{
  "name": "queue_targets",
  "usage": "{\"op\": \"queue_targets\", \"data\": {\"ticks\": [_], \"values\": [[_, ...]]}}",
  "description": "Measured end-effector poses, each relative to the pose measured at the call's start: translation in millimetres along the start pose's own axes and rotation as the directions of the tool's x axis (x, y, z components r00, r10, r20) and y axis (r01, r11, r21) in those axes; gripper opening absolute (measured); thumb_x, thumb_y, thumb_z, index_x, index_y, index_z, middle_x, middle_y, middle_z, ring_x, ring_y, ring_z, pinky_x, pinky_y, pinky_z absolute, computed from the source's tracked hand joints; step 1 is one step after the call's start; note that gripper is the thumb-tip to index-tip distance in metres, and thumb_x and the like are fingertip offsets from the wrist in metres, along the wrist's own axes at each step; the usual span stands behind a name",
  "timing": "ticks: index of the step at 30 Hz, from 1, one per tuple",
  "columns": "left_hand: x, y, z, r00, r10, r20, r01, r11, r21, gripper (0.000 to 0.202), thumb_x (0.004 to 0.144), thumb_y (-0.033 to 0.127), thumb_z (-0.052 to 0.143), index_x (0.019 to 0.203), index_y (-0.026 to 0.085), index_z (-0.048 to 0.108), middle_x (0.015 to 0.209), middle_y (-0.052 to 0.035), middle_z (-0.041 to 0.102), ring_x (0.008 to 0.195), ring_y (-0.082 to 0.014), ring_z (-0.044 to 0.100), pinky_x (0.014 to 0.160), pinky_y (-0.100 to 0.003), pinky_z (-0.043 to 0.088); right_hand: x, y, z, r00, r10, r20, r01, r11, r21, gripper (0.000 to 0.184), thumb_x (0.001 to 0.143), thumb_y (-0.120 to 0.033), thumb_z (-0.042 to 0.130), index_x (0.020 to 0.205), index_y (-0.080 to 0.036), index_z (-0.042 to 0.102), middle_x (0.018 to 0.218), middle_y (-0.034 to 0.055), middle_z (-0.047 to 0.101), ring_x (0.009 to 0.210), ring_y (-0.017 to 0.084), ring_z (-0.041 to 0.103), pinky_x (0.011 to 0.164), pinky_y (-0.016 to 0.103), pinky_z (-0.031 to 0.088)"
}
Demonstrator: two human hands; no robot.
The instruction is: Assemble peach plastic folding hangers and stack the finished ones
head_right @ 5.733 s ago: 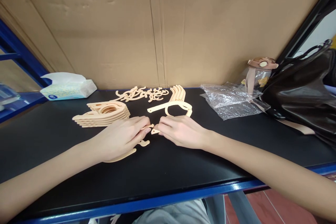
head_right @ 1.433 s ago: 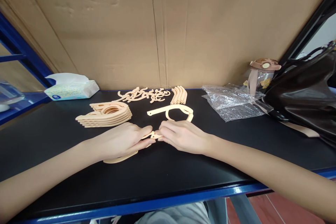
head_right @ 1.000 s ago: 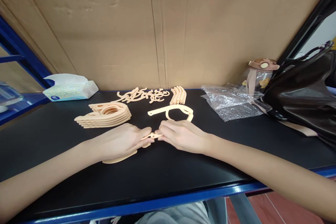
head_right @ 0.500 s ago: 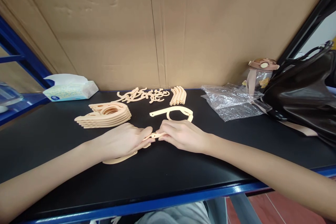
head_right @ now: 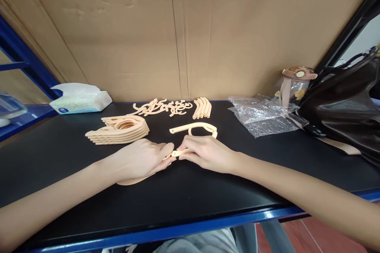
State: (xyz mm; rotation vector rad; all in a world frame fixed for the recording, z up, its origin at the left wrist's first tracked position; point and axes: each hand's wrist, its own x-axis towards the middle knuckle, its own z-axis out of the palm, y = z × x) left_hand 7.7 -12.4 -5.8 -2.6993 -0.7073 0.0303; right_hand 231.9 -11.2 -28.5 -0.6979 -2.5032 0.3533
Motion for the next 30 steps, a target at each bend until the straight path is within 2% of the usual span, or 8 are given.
{"op": "queue_targets", "data": {"ticks": [7,12,19,22,30], "values": [[-0.3,1.2,0.6,0.999,0.016,-0.028,-0.015,0.998,0.054,0.026,0.098,0.030,0.026,0.080,0.018,0.041,0.061,0.0018,0.054,0.045,-0.0165,0.056,0.042,-0.029,0.031,-0.1,-0.9,-1.6,0.997,0.074,0.022,-0.076,0.991,0.110,0.017,0.093,-0.030,0.047,0.095,-0.017,0.057,0.090,0.0033,0.062,0.083,0.014,0.059,0.073,0.025,0.048],[-0.3,2.3,0.1,0.999,0.031,-0.031,-0.028,0.997,0.077,0.025,0.098,0.030,0.027,0.080,0.018,0.041,0.061,0.0018,0.054,0.044,-0.0165,0.055,0.042,-0.029,0.033,-0.7,2.2,-1.5,0.995,0.069,0.072,-0.079,0.984,0.157,0.015,0.094,-0.029,0.047,0.096,-0.018,0.056,0.091,0.0024,0.061,0.085,0.012,0.059,0.074,0.024,0.046],[0.5,3.2,0.9,0.998,0.044,-0.044,-0.040,0.995,0.096,0.026,0.097,0.029,0.028,0.080,0.017,0.043,0.060,0.0010,0.054,0.042,-0.0169,0.054,0.040,-0.029,0.033,-1.9,2.5,-2.2,0.973,0.179,0.144,-0.211,0.946,0.245,0.010,0.092,-0.030,0.050,0.094,-0.021,0.049,0.093,0.0009,0.063,0.084,0.012,0.061,0.069,0.022,0.046],[0.9,3.3,2.6,0.997,0.052,-0.053,-0.046,0.994,0.096,0.024,0.097,0.028,0.029,0.080,0.018,0.043,0.059,0.0012,0.054,0.041,-0.0170,0.053,0.040,-0.029,0.032,-2.4,2.6,-1.4,0.976,0.172,0.137,-0.203,0.945,0.257,0.011,0.092,-0.031,0.051,0.092,-0.020,0.051,0.097,0.0026,0.063,0.086,0.012,0.061,0.071,0.023,0.047],[2.3,4.7,1.6,0.997,0.048,-0.055,-0.043,0.996,0.079,0.023,0.096,0.028,0.030,0.080,0.018,0.043,0.060,0.0017,0.054,0.042,-0.0167,0.053,0.041,-0.029,0.032,-1.8,3.8,0.5,0.990,0.111,0.081,-0.129,0.957,0.259,0.011,0.091,-0.028,0.052,0.086,-0.018,0.053,0.090,0.0024,0.063,0.083,0.012,0.061,0.071,0.023,0.047]]}}
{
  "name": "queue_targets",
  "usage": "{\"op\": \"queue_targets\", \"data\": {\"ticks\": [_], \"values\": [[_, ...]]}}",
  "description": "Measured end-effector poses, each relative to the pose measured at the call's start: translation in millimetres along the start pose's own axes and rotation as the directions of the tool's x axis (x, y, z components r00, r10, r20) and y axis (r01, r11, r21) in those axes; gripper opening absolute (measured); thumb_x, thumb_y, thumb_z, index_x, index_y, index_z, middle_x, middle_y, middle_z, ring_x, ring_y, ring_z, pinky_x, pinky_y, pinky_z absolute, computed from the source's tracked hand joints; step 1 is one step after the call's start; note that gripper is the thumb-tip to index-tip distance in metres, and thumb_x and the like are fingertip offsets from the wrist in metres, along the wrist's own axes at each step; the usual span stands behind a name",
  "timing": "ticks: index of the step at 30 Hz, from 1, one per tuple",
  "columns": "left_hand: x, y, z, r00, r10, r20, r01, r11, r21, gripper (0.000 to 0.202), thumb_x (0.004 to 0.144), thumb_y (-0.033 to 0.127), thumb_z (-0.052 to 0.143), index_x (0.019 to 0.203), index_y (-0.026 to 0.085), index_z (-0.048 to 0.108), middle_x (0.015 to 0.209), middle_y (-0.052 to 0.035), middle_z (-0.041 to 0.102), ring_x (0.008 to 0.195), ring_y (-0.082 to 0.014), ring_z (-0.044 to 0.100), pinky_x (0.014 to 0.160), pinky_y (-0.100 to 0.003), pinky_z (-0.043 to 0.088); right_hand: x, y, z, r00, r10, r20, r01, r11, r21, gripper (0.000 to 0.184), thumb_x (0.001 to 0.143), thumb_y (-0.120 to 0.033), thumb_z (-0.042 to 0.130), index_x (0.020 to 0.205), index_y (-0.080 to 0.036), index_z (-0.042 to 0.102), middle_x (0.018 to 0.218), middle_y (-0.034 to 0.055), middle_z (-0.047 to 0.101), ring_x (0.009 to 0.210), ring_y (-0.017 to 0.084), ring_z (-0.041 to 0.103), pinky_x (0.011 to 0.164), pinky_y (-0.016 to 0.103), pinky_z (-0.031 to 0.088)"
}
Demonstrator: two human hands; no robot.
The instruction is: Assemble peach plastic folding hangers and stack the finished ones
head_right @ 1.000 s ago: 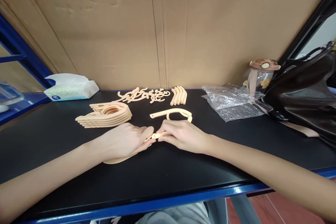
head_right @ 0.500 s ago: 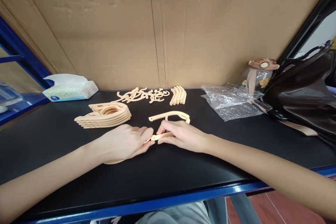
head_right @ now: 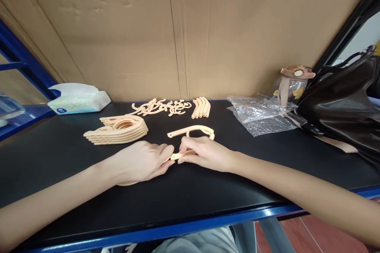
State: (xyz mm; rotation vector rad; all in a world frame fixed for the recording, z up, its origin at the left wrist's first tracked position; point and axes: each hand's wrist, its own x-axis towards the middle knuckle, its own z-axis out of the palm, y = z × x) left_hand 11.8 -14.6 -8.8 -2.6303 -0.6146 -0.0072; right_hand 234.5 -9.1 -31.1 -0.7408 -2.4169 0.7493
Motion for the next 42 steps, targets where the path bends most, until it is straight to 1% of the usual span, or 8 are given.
{"op": "queue_targets", "data": {"ticks": [4,11,17,20,23,29,38,42], "values": [[0.3,1.1,-1.0,1.000,-0.021,-0.011,0.021,1.000,-0.007,0.022,0.096,0.028,0.032,0.080,0.017,0.043,0.061,0.0008,0.055,0.042,-0.0166,0.053,0.040,-0.029,0.032,0.4,-0.6,1.0,1.000,0.019,-0.012,-0.019,1.000,0.019,0.010,0.091,-0.027,0.052,0.086,-0.019,0.052,0.090,0.0025,0.062,0.084,0.013,0.060,0.072,0.025,0.048],[0.6,3.2,-2.0,0.999,0.021,-0.025,-0.021,1.000,0.023,0.024,0.096,0.028,0.030,0.079,0.017,0.044,0.062,-0.0005,0.056,0.042,-0.0163,0.054,0.041,-0.030,0.035,1.8,3.7,1.0,0.994,0.097,0.042,-0.104,0.963,0.247,0.021,0.083,-0.037,0.061,0.081,-0.019,0.051,0.086,0.0010,0.060,0.081,0.013,0.061,0.073,0.028,0.052],[0.9,4.0,-4.1,0.999,0.033,-0.033,-0.030,0.996,0.080,0.026,0.096,0.028,0.028,0.080,0.017,0.045,0.060,0.0002,0.053,0.042,-0.0164,0.052,0.042,-0.029,0.033,3.0,5.0,0.9,0.994,0.105,0.031,-0.109,0.957,0.267,0.022,0.083,-0.038,0.062,0.080,-0.019,0.050,0.084,0.0001,0.061,0.080,0.013,0.063,0.072,0.027,0.052],[0.9,3.0,-4.4,0.999,0.016,-0.029,-0.015,0.999,0.035,0.025,0.095,0.028,0.032,0.079,0.017,0.046,0.060,0.0002,0.053,0.045,-0.0159,0.053,0.043,-0.029,0.033,3.2,2.1,0.2,0.994,0.108,0.033,-0.113,0.976,0.185,0.022,0.085,-0.038,0.059,0.081,-0.019,0.049,0.082,0.0000,0.062,0.077,0.013,0.063,0.068,0.025,0.051],[1.6,1.9,-4.9,1.000,-0.017,-0.005,0.017,0.995,-0.096,0.022,0.094,0.028,0.035,0.079,0.016,0.047,0.064,0.0001,0.057,0.050,-0.0149,0.056,0.047,-0.027,0.034,2.6,-0.2,-0.8,0.999,0.044,0.023,-0.043,0.999,-0.028,0.018,0.088,-0.035,0.056,0.084,-0.019,0.051,0.079,-0.0004,0.061,0.071,0.011,0.060,0.063,0.023,0.047],[2.5,-0.4,-9.1,0.997,-0.070,-0.014,0.062,0.951,-0.304,0.027,0.098,0.026,0.031,0.082,0.016,0.051,0.073,0.0003,0.061,0.061,-0.0129,0.059,0.054,-0.024,0.037,0.4,-1.6,-2.6,0.984,-0.175,0.030,0.173,0.906,-0.387,0.018,0.095,-0.031,0.042,0.089,-0.018,0.054,0.085,0.0023,0.061,0.073,0.011,0.056,0.064,0.023,0.044],[4.5,1.3,-11.6,0.963,-0.267,0.032,0.240,0.797,-0.554,0.023,0.093,0.027,0.043,0.074,0.018,0.052,0.067,0.0053,0.059,0.056,-0.0084,0.054,0.051,-0.020,0.033,2.6,-7.6,-5.9,0.965,-0.254,0.062,0.245,0.795,-0.555,0.026,0.097,-0.034,0.036,0.091,-0.018,0.056,0.085,0.0034,0.060,0.073,0.012,0.054,0.066,0.025,0.045],[6.0,0.4,-12.4,0.951,-0.305,0.043,0.275,0.778,-0.565,0.020,0.092,0.027,0.044,0.077,0.019,0.054,0.068,0.0062,0.059,0.057,-0.0083,0.054,0.051,-0.020,0.033,4.0,-9.1,-7.6,0.936,-0.349,0.036,0.298,0.735,-0.609,0.025,0.096,-0.032,0.039,0.097,-0.017,0.059,0.087,0.0047,0.063,0.080,0.015,0.057,0.074,0.028,0.047]]}}
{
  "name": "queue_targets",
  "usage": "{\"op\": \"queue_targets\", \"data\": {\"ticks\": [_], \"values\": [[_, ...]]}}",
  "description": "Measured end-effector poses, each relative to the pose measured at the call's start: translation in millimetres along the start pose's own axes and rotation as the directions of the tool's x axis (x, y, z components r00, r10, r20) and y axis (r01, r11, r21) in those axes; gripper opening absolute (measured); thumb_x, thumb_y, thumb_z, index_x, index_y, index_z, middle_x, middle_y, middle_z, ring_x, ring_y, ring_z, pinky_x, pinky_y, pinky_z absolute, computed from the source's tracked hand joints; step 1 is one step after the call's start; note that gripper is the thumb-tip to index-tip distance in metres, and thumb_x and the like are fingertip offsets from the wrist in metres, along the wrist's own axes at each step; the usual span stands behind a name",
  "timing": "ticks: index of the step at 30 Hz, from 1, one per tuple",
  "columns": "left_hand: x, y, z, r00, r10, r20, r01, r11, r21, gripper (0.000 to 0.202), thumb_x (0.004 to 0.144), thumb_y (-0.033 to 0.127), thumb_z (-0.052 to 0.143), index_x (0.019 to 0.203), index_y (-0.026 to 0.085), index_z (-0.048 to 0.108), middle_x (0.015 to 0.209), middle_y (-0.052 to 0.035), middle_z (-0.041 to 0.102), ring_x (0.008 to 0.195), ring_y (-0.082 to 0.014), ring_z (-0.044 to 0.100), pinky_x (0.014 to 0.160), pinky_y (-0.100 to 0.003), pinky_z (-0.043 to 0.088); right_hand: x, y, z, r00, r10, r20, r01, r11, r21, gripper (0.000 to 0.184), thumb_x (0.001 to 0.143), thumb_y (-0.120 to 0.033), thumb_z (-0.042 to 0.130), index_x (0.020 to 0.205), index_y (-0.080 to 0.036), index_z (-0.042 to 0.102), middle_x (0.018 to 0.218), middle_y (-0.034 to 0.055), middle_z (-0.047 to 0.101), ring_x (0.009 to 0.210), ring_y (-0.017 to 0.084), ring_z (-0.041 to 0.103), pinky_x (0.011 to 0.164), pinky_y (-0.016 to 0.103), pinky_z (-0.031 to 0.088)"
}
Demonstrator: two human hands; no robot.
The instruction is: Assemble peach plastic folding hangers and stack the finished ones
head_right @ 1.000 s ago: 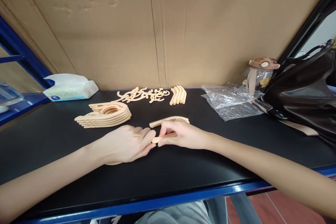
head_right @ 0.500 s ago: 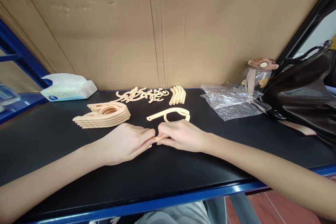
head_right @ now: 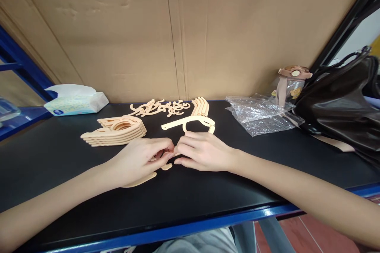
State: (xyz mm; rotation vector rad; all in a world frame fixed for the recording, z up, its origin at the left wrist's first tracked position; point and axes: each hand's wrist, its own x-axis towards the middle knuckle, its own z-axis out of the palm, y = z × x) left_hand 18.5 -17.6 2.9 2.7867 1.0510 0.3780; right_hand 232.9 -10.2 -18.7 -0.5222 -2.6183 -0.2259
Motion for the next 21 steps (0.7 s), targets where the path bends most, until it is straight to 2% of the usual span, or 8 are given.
{"op": "queue_targets", "data": {"ticks": [3,7,10,12,16,21], "values": [[0.2,-1.8,0.4,1.000,0.010,-0.026,-0.009,0.999,0.050,0.021,0.092,0.029,0.043,0.077,0.019,0.053,0.068,0.0056,0.059,0.057,-0.0089,0.053,0.052,-0.020,0.032,-0.4,1.8,-0.7,0.993,-0.022,-0.120,0.013,0.997,-0.077,0.019,0.093,-0.027,0.044,0.093,-0.017,0.060,0.091,0.0053,0.066,0.082,0.016,0.057,0.076,0.030,0.047],[-0.4,-5.3,1.4,0.999,0.022,-0.035,-0.017,0.990,0.137,0.020,0.093,0.028,0.042,0.078,0.018,0.052,0.067,0.0045,0.059,0.054,-0.0096,0.054,0.050,-0.020,0.031,-3.0,6.1,-2.1,0.964,0.049,-0.262,-0.096,0.981,-0.168,0.012,0.090,-0.024,0.049,0.087,-0.020,0.060,0.104,0.0057,0.065,0.097,0.020,0.056,0.081,0.036,0.043],[-1.2,-5.7,0.1,0.999,0.033,0.008,-0.034,0.975,0.219,0.020,0.094,0.028,0.038,0.081,0.018,0.050,0.062,0.0040,0.059,0.048,-0.0107,0.053,0.047,-0.021,0.031,-2.9,8.6,-3.8,0.946,0.150,-0.289,-0.204,0.965,-0.168,0.010,0.088,-0.024,0.051,0.086,-0.020,0.059,0.123,0.0084,0.057,0.110,0.024,0.050,0.087,0.041,0.040],[-1.8,-5.0,-1.2,0.998,0.051,0.030,-0.057,0.962,0.266,0.020,0.096,0.028,0.035,0.085,0.018,0.049,0.059,0.0040,0.058,0.044,-0.0113,0.052,0.045,-0.021,0.030,-1.8,9.2,-4.6,0.938,0.201,-0.281,-0.248,0.958,-0.143,0.010,0.089,-0.025,0.051,0.086,-0.020,0.059,0.129,0.0090,0.054,0.113,0.025,0.049,0.089,0.042,0.038],[-2.2,-4.2,-1.6,0.997,0.063,0.050,-0.075,0.950,0.302,0.021,0.098,0.028,0.029,0.093,0.018,0.047,0.055,0.0045,0.057,0.040,-0.0120,0.051,0.042,-0.021,0.026,-0.1,8.8,-4.9,0.932,0.234,-0.276,-0.266,0.960,-0.086,0.010,0.090,-0.027,0.050,0.086,-0.020,0.055,0.122,0.0083,0.059,0.109,0.023,0.052,0.089,0.041,0.038],[-1.2,-5.9,0.6,0.998,0.055,0.023,-0.060,0.937,0.344,0.021,0.099,0.028,0.028,0.096,0.018,0.046,0.057,0.0041,0.059,0.045,-0.0139,0.056,0.044,-0.021,0.027,-2.1,10.9,-5.6,0.907,0.249,-0.340,-0.284,0.957,-0.057,0.013,0.089,-0.026,0.051,0.078,-0.019,0.051,0.111,0.0081,0.063,0.101,0.021,0.055,0.086,0.038,0.038]]}}
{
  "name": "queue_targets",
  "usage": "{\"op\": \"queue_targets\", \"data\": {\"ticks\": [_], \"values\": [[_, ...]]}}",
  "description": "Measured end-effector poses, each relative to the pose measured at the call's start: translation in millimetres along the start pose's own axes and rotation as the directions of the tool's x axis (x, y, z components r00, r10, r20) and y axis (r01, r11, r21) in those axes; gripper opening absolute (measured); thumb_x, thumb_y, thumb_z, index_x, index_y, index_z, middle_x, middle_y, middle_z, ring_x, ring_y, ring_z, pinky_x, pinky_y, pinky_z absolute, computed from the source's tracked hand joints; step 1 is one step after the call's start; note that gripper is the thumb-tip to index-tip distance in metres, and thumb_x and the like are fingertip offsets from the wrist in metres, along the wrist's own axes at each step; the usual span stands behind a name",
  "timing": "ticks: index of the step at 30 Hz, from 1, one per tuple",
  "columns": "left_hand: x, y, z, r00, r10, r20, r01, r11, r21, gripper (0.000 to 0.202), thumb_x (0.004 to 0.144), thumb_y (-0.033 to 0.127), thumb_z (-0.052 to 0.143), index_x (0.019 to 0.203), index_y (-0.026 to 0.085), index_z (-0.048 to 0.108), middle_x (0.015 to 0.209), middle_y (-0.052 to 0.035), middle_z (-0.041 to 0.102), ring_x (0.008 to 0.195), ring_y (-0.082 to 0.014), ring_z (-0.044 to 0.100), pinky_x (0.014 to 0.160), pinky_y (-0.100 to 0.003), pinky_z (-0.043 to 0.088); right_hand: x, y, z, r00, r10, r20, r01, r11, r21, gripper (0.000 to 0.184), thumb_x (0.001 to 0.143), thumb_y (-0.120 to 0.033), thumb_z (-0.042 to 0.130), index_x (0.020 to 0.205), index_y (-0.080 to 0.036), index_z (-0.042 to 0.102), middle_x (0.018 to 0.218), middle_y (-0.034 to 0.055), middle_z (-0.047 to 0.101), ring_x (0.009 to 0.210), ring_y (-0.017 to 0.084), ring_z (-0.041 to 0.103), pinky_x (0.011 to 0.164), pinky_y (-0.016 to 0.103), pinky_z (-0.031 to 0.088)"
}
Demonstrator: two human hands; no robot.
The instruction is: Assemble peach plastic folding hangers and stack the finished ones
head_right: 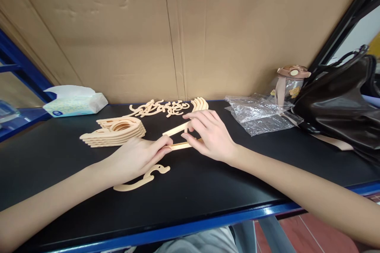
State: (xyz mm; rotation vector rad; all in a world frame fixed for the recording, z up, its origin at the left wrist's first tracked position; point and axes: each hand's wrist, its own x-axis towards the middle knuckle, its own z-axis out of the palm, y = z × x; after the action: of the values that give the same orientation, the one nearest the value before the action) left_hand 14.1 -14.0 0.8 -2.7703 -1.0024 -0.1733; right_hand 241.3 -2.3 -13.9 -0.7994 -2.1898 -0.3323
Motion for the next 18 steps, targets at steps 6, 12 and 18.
{"op": "queue_targets", "data": {"ticks": [6,12,18], "values": [[-1.7,-1.1,0.2,0.999,0.031,-0.018,-0.032,0.999,-0.008,0.020,0.099,0.028,0.028,0.097,0.018,0.045,0.058,0.0040,0.059,0.046,-0.0139,0.055,0.044,-0.022,0.028,0.0,7.1,3.0,0.999,0.035,0.038,-0.033,0.998,-0.062,0.022,0.091,-0.026,0.049,0.074,-0.020,0.061,0.097,0.0035,0.065,0.089,0.018,0.054,0.082,0.036,0.036],[-1.6,-4.5,-1.4,0.995,0.091,-0.037,-0.090,0.995,0.032,0.002,0.085,0.016,0.046,0.087,0.017,0.046,0.058,0.0052,0.053,0.050,-0.0126,0.052,0.046,-0.023,0.029,0.0,7.7,5.9,0.985,0.151,0.086,-0.149,0.988,-0.028,0.018,0.093,-0.028,0.046,0.092,-0.020,0.062,0.099,0.0044,0.061,0.093,0.018,0.055,0.083,0.034,0.036],[1.1,-4.0,-4.5,0.972,0.218,-0.085,-0.205,0.968,0.143,0.011,0.083,0.010,0.047,0.085,0.016,0.055,0.079,-0.0024,0.057,0.077,-0.0183,0.055,0.058,-0.027,0.040,-1.7,11.2,9.7,0.964,0.244,0.107,-0.247,0.969,0.016,0.014,0.094,-0.030,0.046,0.099,-0.022,0.057,0.104,0.0027,0.058,0.098,0.017,0.055,0.085,0.033,0.036]]}}
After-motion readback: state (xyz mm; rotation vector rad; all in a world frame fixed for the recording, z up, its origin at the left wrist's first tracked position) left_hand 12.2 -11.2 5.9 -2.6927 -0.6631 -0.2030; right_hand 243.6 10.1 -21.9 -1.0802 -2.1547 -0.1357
